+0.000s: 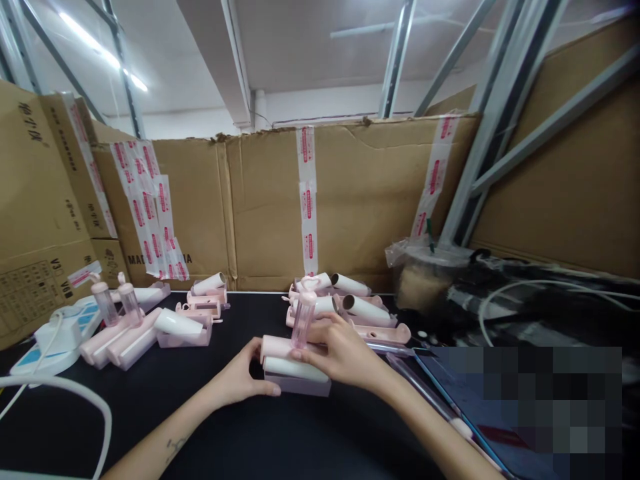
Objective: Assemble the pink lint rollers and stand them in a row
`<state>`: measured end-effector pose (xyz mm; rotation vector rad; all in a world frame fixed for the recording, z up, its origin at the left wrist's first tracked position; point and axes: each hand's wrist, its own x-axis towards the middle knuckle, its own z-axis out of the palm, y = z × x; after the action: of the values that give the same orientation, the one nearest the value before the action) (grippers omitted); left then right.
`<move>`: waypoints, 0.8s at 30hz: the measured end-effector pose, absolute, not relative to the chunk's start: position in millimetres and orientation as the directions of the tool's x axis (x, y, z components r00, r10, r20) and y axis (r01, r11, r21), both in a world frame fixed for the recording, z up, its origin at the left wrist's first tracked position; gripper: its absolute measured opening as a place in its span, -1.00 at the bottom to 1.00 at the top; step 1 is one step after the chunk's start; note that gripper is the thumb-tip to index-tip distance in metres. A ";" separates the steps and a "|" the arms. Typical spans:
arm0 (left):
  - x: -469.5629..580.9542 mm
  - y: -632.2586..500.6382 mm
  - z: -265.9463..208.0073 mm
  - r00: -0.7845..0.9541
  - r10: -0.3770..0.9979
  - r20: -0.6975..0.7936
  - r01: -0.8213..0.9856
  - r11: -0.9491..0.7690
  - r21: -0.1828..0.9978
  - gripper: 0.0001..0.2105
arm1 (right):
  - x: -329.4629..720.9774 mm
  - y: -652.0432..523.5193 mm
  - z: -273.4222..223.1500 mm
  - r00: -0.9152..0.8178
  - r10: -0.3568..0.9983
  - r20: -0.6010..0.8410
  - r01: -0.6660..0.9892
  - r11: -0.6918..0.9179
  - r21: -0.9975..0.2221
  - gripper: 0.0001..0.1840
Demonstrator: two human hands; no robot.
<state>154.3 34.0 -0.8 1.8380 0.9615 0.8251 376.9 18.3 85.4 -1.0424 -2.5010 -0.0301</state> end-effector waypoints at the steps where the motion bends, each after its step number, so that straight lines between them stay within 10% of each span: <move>1: 153.9 34.5 -0.8 0.486 0.862 0.143 0.298 -0.317 0.901 -0.35 | 376.8 16.7 86.6 -0.631 0.667 0.395 0.684 0.719 -0.123 -0.63; 16: 158.0 18.6 21.9 0.454 0.873 0.179 0.442 -0.395 0.805 -0.44 | 373.8 19.3 60.7 -0.570 0.809 0.145 0.696 0.570 -0.436 -0.60; 24: 75.5 -46.0 39.4 0.272 0.962 -0.004 0.697 -0.195 0.690 -0.54 | 384.4 6.3 77.6 -0.464 0.796 0.389 0.512 0.599 -0.616 -0.51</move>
<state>75.5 -46.0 39.4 1.9669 1.4895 0.5923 384.4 6.3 77.6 -1.0295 -2.1622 0.5524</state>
